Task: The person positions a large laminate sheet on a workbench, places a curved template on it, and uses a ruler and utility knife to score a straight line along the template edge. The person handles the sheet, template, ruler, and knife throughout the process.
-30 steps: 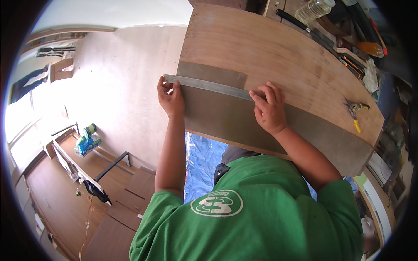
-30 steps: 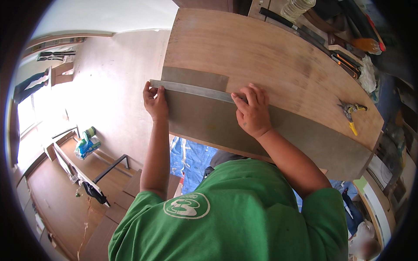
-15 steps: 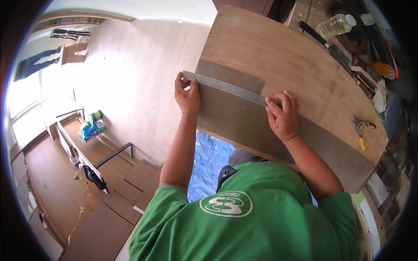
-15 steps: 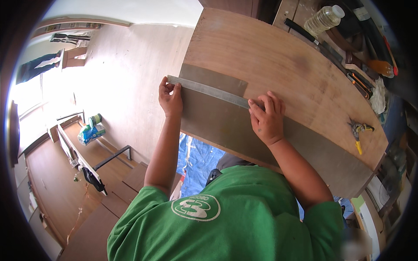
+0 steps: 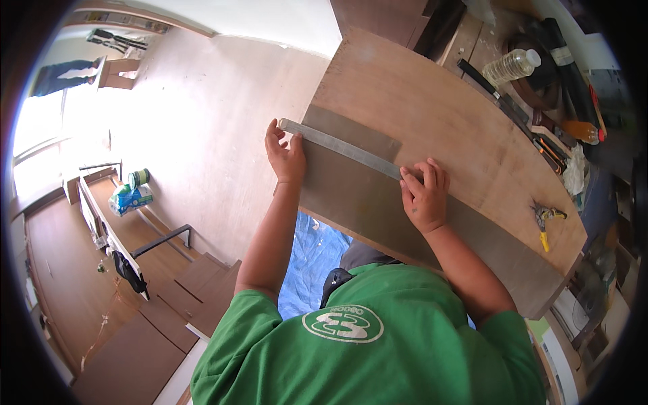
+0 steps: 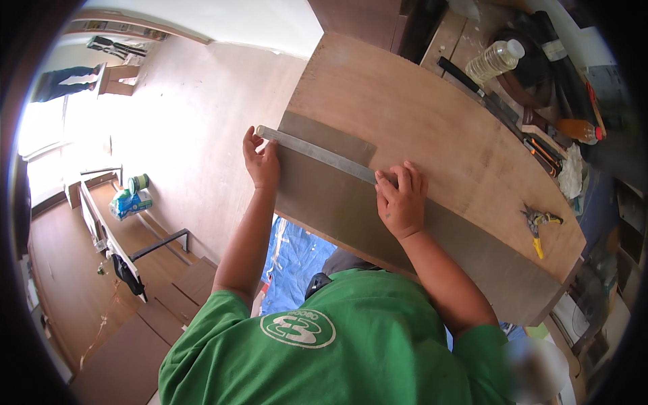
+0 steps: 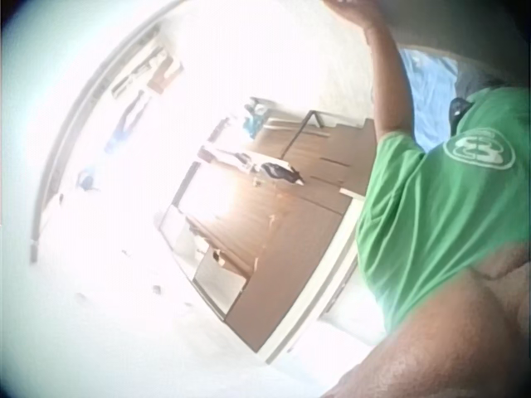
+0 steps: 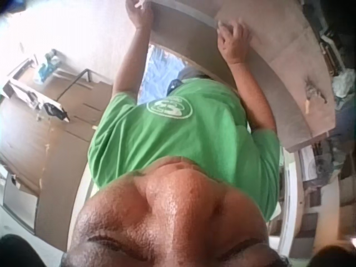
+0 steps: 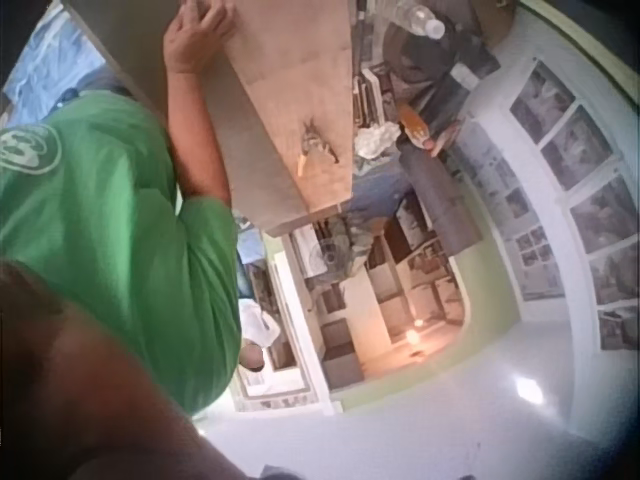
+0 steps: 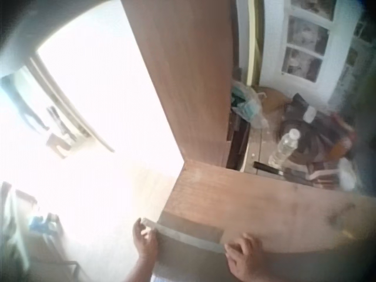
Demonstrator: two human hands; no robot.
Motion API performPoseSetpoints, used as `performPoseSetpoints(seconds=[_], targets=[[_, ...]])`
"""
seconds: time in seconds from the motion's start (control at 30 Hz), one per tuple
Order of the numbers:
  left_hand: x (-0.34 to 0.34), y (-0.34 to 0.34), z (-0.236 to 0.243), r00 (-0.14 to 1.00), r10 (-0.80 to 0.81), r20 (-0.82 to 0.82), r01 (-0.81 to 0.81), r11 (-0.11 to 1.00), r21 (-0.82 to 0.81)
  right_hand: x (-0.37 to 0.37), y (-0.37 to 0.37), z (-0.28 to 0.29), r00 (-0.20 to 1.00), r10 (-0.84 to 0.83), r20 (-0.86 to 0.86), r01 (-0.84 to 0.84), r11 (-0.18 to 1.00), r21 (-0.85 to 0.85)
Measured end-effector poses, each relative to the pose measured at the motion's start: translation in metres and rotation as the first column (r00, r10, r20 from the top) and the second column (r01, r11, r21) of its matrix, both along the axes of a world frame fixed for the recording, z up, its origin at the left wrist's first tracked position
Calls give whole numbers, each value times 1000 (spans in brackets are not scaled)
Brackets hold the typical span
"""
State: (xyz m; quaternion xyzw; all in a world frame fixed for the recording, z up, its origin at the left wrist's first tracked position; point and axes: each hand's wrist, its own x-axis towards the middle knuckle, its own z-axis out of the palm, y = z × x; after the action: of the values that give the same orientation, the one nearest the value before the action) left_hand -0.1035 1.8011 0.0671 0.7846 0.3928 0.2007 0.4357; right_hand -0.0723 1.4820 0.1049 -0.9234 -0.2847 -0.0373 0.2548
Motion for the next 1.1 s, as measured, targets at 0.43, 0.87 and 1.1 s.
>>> performPoseSetpoints(seconds=[0.43, 0.87, 1.1], targets=[[-14, -84, 34, 898, -162, -409, 348, 830, 436, 1, -9, -9, 999, 33, 13, -33, 999, 32], [-16, -111, 19, 872, -129, -473, 332, 866, 375, 9, -24, -19, 990, 135, 49, -140, 983, 116], [-17, -111, 12, 868, -132, -478, 343, 856, 387, 12, -28, -23, 989, 139, 56, -145, 981, 131]])
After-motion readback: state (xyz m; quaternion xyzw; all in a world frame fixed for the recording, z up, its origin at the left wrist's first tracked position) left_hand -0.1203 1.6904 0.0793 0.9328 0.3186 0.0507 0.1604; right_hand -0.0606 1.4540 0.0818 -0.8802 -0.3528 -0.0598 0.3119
